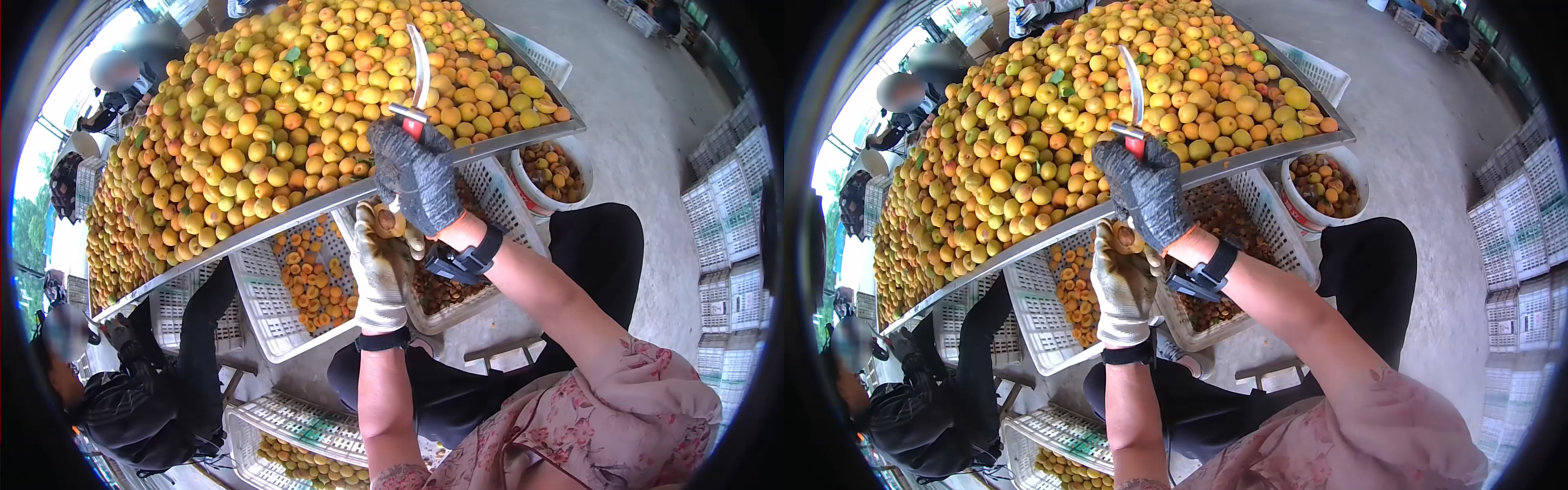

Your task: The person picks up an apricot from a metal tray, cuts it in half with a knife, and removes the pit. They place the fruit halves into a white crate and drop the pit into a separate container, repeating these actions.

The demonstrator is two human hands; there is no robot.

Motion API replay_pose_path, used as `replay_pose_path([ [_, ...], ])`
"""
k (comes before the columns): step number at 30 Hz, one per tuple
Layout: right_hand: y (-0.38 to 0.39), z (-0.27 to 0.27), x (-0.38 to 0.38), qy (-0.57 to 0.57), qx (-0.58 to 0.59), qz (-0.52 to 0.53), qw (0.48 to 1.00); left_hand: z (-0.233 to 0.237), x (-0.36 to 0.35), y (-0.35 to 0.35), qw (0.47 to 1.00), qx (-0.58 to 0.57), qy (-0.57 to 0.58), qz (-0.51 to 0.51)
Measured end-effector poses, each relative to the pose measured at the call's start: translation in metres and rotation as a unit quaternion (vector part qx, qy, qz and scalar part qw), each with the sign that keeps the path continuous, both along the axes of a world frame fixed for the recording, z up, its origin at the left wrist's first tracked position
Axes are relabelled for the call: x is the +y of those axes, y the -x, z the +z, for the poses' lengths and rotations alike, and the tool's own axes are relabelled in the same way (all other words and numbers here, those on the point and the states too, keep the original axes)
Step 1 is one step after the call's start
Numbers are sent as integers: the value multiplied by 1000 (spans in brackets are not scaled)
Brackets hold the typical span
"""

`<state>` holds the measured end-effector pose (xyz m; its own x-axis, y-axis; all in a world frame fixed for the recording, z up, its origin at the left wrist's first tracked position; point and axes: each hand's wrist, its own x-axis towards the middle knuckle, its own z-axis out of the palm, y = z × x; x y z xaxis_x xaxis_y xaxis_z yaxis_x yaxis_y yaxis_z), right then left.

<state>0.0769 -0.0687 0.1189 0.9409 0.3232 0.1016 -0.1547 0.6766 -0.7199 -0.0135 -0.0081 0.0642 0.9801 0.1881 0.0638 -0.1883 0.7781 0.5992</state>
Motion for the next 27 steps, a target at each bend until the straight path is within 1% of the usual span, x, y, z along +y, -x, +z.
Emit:
replay_pose_path([
  [1, -5, -8, 0, -43, -10, 39, 998, 0, -2, -1, 999, 39, 16, 11],
  [3, -5, -15, 0, -40, -14, 42, 998, 11, -9, -2, 994, 98, 32, 40],
  [4, -5, -17, 0, -38, -16, 46, 998, 10, -10, -3, 994, 98, 32, 41],
  [5, -6, -20, 2, -69, 13, 51, 996, 8, -10, -5, 993, 88, 46, 59],
  [7, -7, -23, 0, -67, 1, 62, 996, -5, -7, -8, 992, 77, 60, 78],
  [8, -8, -24, 0, -66, -11, 73, 995, -19, -2, -12, 996, 50, 50, 59],
  [9, -7, -21, 0, -66, -11, 73, 995, -19, -1, -15, 998, 22, 40, 40],
  [10, -4, -19, 0, -82, 24, 65, 994, -18, -3, -17, 998, 22, 40, 40],
  [11, -1, -17, 0, -99, 59, 57, 992, -17, -7, -18, 994, 66, 38, 83],
  [12, 4, -13, 1, -99, 59, 55, 992, -8, -12, -20, 985, 111, 35, 125],
  [13, 10, -9, 3, -50, -20, -12, 998, 23, -21, -29, 986, 110, 35, 124],
  [14, 13, -7, 5, -1, -98, -79, 992, 69, -34, -43, 935, 296, 48, 189],
  [15, 12, -13, 7, 34, -122, -101, 987, 93, -40, -51, 847, 468, 58, 246],
  [16, 13, -18, 4, 137, -173, -130, 967, 58, -33, -53, 847, 468, 57, 245],
  [17, 8, -17, 3, 33, -44, -54, 997, -7, -18, -54, 836, 242, -281, 405],
  [18, 1, -14, 2, -73, 87, 23, 993, -44, -11, -46, 666, -31, -565, 486],
  [19, -9, -18, -8, -166, 88, 100, 977, -33, -14, -26, 919, 101, -280, 258],
  [20, -17, -22, -19, -258, 88, 175, 946, -28, -16, -28, 907, 131, -287, 279],
  [21, -18, -17, -19, -181, 74, 124, 973, -16, -22, -28, 939, 154, -173, 255],
  [22, -18, -14, -19, -181, 74, 123, 973, -7, -27, -28, 956, 174, -56, 228],
  [23, -17, -10, -19, -185, 123, 108, 969, -11, -26, -29, 956, 173, -56, 228],
  [24, -16, -7, -20, -188, 172, 92, 963, -14, -23, -30, 952, 164, -100, 238],
  [25, -19, -13, -21, -183, 131, 112, 968, -16, -23, -31, 946, 154, -145, 247],
  [26, -22, -18, -23, -184, 131, 110, 968, -17, -24, -30, 946, 154, -145, 245],
  [27, -24, -21, -24, -198, 125, 131, 963, -4, -27, -28, 959, 157, -105, 213],
])
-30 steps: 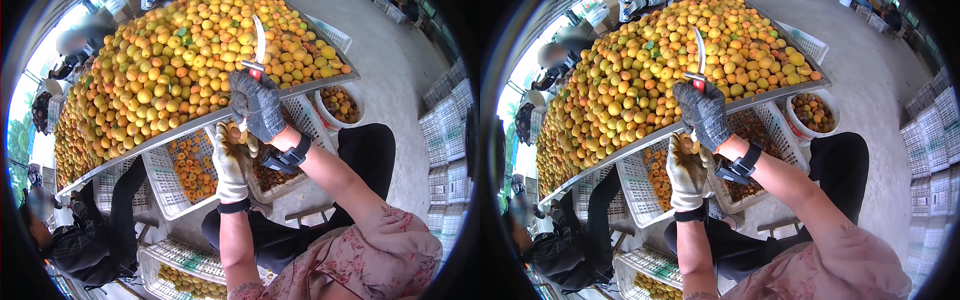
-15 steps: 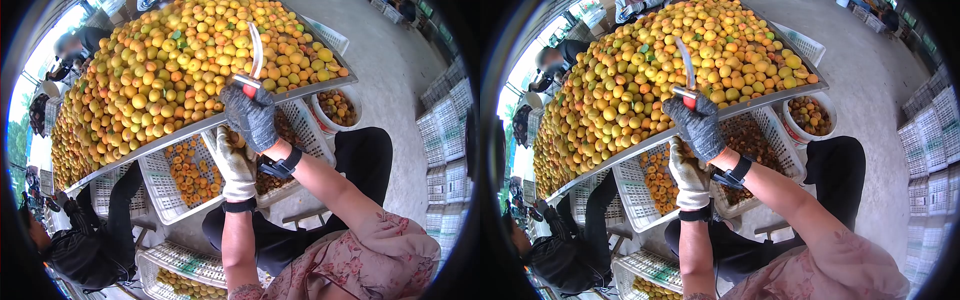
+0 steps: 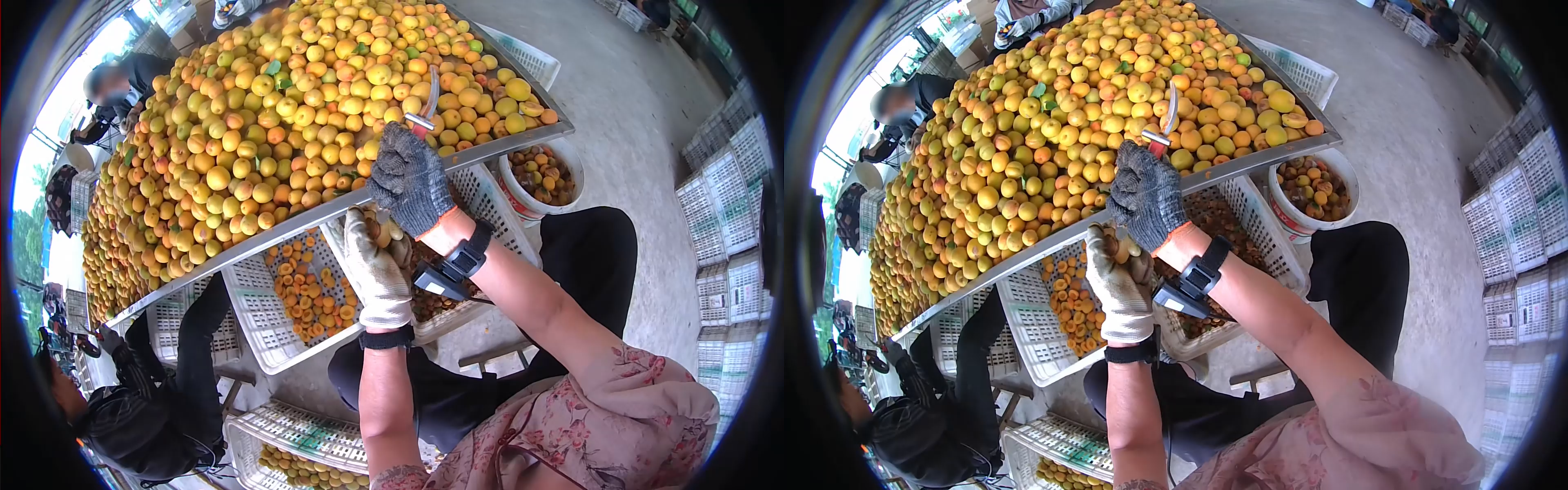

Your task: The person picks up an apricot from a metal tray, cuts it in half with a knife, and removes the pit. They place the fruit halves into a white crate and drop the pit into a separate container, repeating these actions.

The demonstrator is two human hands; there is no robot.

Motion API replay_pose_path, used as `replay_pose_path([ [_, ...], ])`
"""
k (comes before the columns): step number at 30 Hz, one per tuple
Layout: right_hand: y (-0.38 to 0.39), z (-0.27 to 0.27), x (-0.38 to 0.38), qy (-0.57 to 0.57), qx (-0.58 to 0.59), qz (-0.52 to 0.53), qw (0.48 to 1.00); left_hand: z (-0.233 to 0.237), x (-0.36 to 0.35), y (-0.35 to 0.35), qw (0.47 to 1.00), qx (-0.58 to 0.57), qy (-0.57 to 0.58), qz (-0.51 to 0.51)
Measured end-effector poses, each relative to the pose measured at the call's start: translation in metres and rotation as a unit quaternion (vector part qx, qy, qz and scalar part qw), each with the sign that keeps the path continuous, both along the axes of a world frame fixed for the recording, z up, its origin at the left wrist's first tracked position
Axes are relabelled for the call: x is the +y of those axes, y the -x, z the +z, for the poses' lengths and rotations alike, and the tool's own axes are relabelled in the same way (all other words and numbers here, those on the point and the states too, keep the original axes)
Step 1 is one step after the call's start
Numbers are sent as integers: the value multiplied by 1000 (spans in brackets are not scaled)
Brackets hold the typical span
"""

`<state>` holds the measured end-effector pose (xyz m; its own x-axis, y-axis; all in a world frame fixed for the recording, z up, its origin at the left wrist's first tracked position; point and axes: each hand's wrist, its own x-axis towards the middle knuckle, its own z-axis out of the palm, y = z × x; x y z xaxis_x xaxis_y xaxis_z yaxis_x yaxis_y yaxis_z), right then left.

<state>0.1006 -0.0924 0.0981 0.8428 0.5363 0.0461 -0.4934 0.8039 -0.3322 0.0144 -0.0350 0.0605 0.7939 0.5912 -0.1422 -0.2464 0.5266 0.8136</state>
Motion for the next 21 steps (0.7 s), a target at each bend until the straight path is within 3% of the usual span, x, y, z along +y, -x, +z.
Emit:
replay_pose_path([
  [4, -4, -9, -2, -34, 18, 30, 999, 6, 2, 1, 991, -1, 99, -88],
  [6, -6, -4, -3, -39, 15, 31, 999, 14, -1, -1, 990, -16, 92, -104],
  [8, -5, 7, -7, 94, -14, -13, 995, 15, -1, -1, 989, -29, 84, -122],
  [11, -3, 10, -8, 79, 20, -36, 996, -4, 4, -5, 985, -19, 69, -158],
  [12, -4, 6, -9, 48, 38, -20, 998, -16, 5, -9, 924, -7, -382, -24],
  [13, -5, 1, -11, 48, 40, -22, 998, -25, 5, -11, 655, 4, -747, 114],
  [14, -6, -4, -13, 28, 47, -18, 998, -33, 4, -8, 722, 117, -682, 7],
  [17, 0, -9, -28, 39, 60, -3, 997, -33, 2, -6, 711, 131, -685, 86],
  [18, 8, -9, -34, 118, 45, -20, 992, -43, 12, -14, 850, 54, -520, 67],
  [19, 15, -9, -40, 196, 29, -37, 979, 15, -3, -3, 949, 116, -294, 16],
  [20, 14, -22, -48, 198, 16, -5, 980, 20, 5, 1, 930, 112, -348, 47],
  [21, 10, -28, -60, 198, 14, -11, 980, 26, 15, 6, 944, 133, -296, 63],
])
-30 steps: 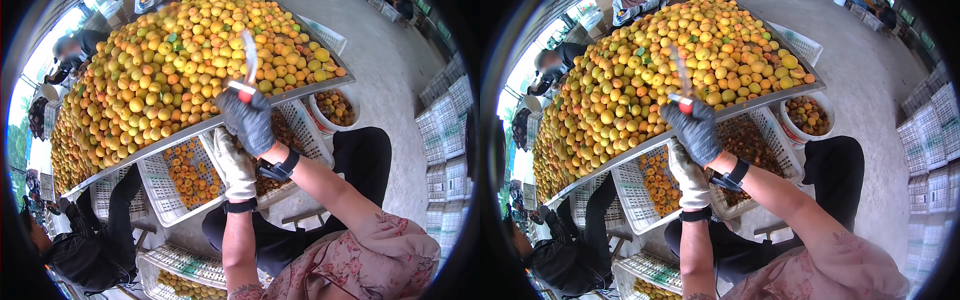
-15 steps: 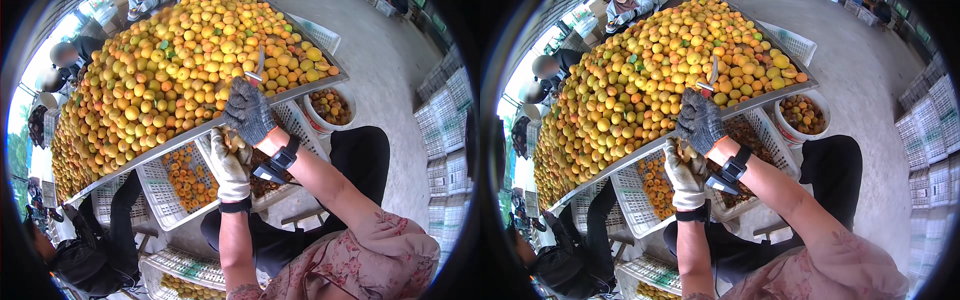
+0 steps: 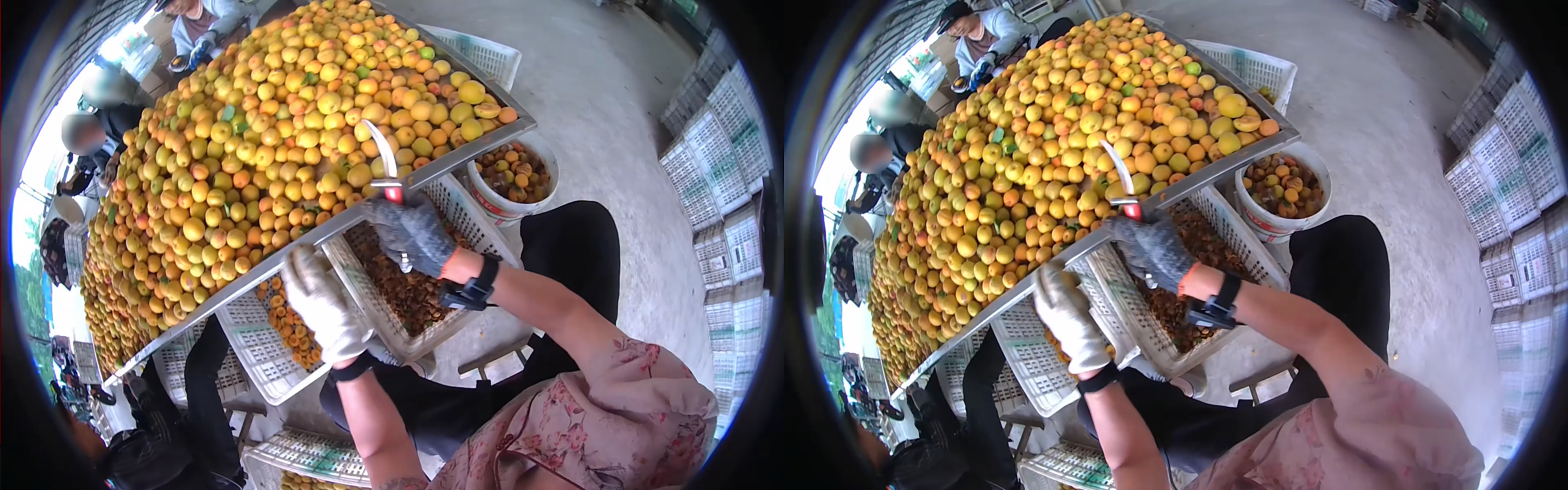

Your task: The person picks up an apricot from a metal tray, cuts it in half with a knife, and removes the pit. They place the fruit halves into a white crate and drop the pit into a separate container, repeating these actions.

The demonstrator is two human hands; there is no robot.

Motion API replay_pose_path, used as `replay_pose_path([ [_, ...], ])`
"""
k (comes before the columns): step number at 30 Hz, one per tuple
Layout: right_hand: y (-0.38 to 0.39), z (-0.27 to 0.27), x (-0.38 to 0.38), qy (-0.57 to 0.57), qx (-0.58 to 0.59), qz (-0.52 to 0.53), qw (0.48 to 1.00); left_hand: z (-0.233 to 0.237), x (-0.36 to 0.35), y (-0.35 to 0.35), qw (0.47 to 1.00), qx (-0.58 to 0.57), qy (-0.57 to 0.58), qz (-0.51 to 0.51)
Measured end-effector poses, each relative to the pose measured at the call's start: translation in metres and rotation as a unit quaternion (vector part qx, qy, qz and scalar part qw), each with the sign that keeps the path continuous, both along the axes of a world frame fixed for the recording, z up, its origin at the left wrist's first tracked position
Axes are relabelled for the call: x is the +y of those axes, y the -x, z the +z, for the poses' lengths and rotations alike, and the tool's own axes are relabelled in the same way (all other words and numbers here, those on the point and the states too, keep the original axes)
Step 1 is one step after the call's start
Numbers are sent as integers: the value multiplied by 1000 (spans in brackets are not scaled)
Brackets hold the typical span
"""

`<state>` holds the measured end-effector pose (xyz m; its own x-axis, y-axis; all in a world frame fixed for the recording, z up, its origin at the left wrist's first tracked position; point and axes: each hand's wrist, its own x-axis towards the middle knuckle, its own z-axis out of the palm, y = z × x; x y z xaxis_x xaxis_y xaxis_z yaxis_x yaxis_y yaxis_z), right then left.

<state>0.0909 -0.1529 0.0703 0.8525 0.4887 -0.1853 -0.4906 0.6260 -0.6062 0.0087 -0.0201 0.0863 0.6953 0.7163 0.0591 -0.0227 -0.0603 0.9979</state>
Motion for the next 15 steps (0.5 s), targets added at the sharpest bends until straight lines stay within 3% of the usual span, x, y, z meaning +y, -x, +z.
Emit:
replay_pose_path([
  [2, -11, -6, -29, 59, -53, -46, 996, 11, 29, 11, 997, 56, -38, 49],
  [4, -46, 3, -56, 194, -103, -134, 966, -15, 68, 21, 935, 124, -310, 119],
  [5, -71, 5, -68, 332, -257, -199, 885, -7, 65, 25, 952, 130, -250, 122],
  [6, -97, 7, -75, 450, -400, -254, 757, 1, 63, 28, 965, 133, -189, 125],
  [7, -117, 11, -76, 450, -404, -254, 755, -11, 75, 28, 977, 105, -158, 94],
  [9, -146, 15, -76, 650, -504, -117, 557, -12, 61, 23, 976, 121, -166, 65],
  [10, -159, 9, -70, 650, -505, -116, 556, -13, 53, 20, 974, 140, -176, 37],
  [12, -179, -6, -51, 729, -500, 26, 467, -22, 43, 10, 992, 83, -100, 2],
  [14, -189, -20, -42, 711, -525, 61, 463, -9, 30, 4, 994, 57, -78, -54],
  [15, -193, -20, -38, 729, -514, 63, 447, -6, 25, 1, 997, 57, -13, -51],
])
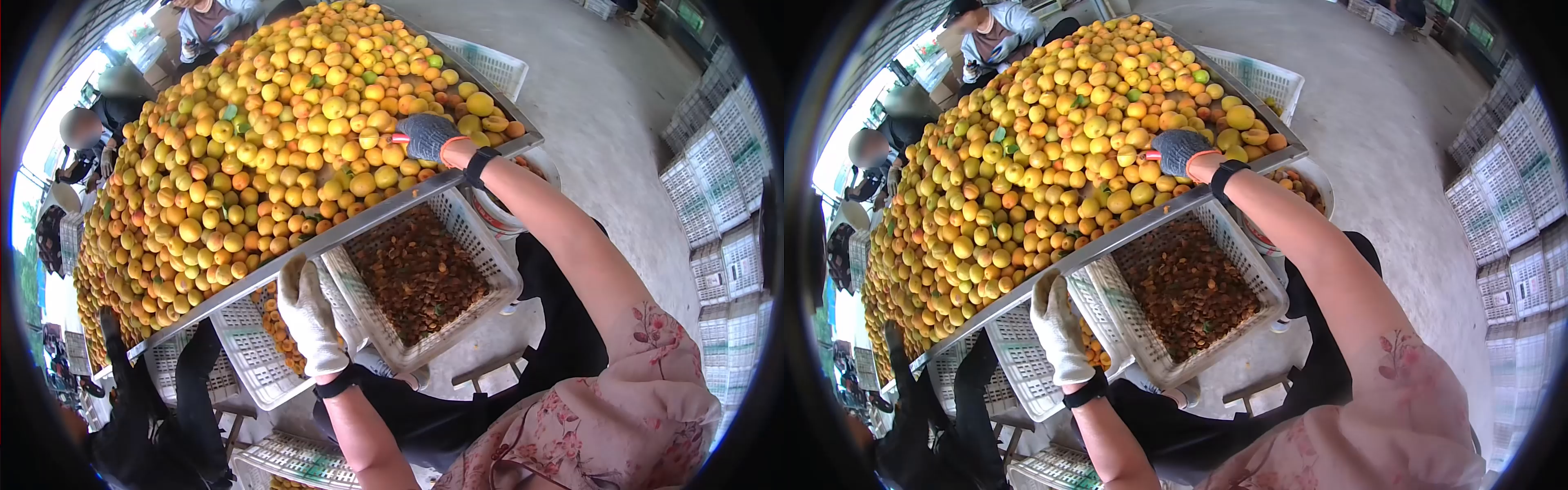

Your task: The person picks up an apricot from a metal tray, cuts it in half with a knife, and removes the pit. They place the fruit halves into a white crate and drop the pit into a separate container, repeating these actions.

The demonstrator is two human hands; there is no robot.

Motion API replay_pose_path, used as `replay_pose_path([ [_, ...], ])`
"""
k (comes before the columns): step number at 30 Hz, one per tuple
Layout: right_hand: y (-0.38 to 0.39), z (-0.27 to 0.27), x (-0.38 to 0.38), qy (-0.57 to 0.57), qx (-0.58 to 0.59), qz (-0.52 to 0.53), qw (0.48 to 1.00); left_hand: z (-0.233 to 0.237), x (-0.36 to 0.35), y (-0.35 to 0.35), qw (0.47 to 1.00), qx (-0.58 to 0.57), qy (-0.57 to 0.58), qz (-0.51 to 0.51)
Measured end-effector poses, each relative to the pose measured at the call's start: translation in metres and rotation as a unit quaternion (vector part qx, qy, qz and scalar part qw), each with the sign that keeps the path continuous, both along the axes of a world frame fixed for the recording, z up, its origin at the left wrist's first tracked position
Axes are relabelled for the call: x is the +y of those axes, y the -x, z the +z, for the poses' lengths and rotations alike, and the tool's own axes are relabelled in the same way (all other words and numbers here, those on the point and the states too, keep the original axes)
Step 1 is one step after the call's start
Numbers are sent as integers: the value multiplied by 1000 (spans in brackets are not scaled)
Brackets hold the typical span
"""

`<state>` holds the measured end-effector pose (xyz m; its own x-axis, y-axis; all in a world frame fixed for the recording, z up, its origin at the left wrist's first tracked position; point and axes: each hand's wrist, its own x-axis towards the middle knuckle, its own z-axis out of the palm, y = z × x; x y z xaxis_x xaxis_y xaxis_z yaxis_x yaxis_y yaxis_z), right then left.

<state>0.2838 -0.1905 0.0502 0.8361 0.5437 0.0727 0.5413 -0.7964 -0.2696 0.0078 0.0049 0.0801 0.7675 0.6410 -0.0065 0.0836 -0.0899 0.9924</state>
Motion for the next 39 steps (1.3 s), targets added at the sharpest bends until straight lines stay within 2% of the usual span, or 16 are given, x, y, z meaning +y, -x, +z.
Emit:
replay_pose_path([
  [3, -2, 1, -1, 19, 16, -7, 1000, 1, -10, -6, 1000, -15, 15, 0],
  [4, -1, 4, -3, 11, 8, -5, 1000, -2, -11, -7, 999, -37, -29, -4],
  [5, 0, 8, -5, 1, 0, -3, 1000, -10, -11, -10, 998, -63, 25, -12],
  [7, 19, 18, -11, -124, -4, -48, 991, -11, -16, -11, 988, -106, 96, -57],
  [9, 48, 29, -14, -374, 92, 11, 923, -10, -25, -11, 962, -125, 220, -99],
  [13, 129, 45, 7, -595, 314, 24, 739, -10, -42, -20, 875, -197, 404, -181],
  [15, 162, 49, 16, -560, 384, 15, 734, -2, -47, -20, 864, -234, 403, -192],
  [19, 189, 42, 40, -583, 325, 36, 744, -6, -33, -13, 889, -245, 349, -168],
  [23, 193, 45, 45, -611, 382, 8, 693, 4, -20, -4, 917, -229, 271, -182],
  [26, 187, 48, 42, -601, 460, 34, 653, 5, -17, 2, 881, -248, 351, -199],
  [27, 186, 45, 41, -601, 460, 34, 653, 3, -16, 3, 865, -262, 378, -200],
  [28, 185, 42, 43, -577, 444, 47, 684, -1, -14, 3, 895, -223, 351, -164],
  [30, 190, 51, 48, -526, 427, 37, 735, -8, -12, 2, 887, -242, 353, -172],
  [35, 176, 36, 59, -487, 393, 51, 778, 7, -15, 3, 886, -240, 356, -177],
  [37, 174, 30, 67, -427, 156, 71, 888, 6, -9, 5, 899, -213, 337, -183],
  [39, 177, 32, 61, -398, 133, 75, 905, 6, -5, 6, 916, -165, 315, -188],
])
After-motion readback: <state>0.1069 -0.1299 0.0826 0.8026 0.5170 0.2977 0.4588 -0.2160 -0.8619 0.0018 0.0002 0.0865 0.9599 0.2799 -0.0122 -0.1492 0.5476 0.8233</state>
